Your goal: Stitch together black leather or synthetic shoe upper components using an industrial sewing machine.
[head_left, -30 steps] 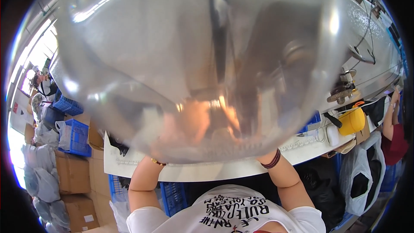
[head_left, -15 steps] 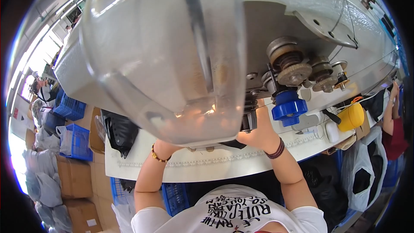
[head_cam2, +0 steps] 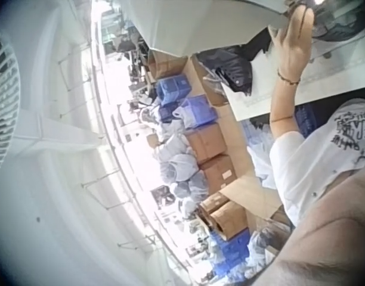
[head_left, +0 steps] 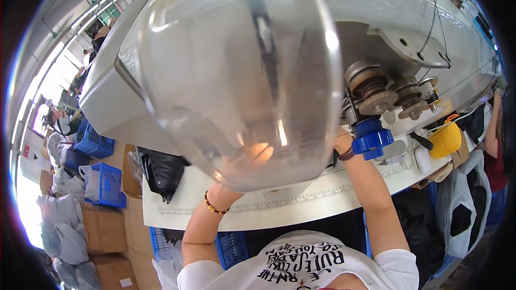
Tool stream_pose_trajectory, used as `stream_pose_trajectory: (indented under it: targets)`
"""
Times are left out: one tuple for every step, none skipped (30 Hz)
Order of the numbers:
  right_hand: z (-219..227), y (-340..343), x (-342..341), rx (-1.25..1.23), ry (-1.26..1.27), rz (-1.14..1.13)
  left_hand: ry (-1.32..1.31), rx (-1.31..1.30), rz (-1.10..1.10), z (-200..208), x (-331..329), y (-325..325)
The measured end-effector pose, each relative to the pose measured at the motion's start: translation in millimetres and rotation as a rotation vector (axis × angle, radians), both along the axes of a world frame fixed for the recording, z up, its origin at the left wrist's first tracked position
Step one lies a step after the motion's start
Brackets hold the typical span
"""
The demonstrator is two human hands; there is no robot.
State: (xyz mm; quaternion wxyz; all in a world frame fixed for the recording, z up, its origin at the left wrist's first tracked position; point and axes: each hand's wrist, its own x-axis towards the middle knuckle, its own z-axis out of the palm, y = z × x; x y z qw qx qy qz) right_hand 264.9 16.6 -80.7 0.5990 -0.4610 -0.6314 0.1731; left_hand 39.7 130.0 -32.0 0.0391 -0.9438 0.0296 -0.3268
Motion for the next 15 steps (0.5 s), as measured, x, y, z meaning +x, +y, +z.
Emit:
stream_pose_trajectory:
  targets:
    - [-0.1,1.9,-0.1,-0.003,0.013,-0.006,-0.018,-0.010,-0.002,3.1,0.4,-2.2]
    - [-1.0,3.1,-1.6,-0.006,0.028,-0.009,-0.014,-0.009,0.002,5.1,0.5,-4.4]
    - [-1.2,4.5,-1.6,-0.008,0.037,-0.012,-0.009,-0.007,0.005,6.4,0.8,-5.5]
    - [-1.7,5.5,-2.2,-0.007,0.044,-0.014,-0.019,0.019,0.011,7.0,1.1,-6.5]
    - [-2.0,5.8,-2.2,-0.009,0.053,-0.014,-0.029,0.046,0.015,7.1,1.3,-7.0]
    - [-2.6,6.5,-2.4,-0.010,0.060,-0.016,-0.039,0.072,0.020,6.7,1.6,-7.2]
    - [-3.0,6.1,-2.6,-0.012,0.066,-0.019,-0.047,0.055,0.012,6.3,1.9,-7.2]
    - [-3.4,6.6,-2.6,-0.011,0.071,-0.020,-0.054,0.038,0.005,5.7,2.3,-7.3]
    - [-3.8,6.3,-2.7,-0.015,0.076,-0.023,-0.052,0.027,0.001,5.3,2.6,-7.2]
    - [-4.1,6.5,-2.8,-0.015,0.079,-0.022,-0.059,0.013,-0.008,5.2,2.8,-7.2]
    - [-4.2,6.8,-2.8,-0.016,0.083,-0.021,-0.057,0.007,-0.015,5.3,3.0,-7.1]
    - [-4.2,6.9,-2.5,-0.018,0.087,-0.023,-0.054,0.001,-0.022,5.8,3.2,-7.1]
    - [-4.2,7.8,-2.3,-0.017,0.092,-0.022,-0.051,0.002,-0.021,6.3,3.5,-7.1]
    - [-4.4,7.8,-2.1,-0.020,0.098,-0.022,-0.047,0.002,-0.019,7.0,3.8,-7.3]
    - [-4.6,8.7,-1.8,-0.023,0.103,-0.025,-0.044,0.000,-0.018,7.6,4.1,-7.9]
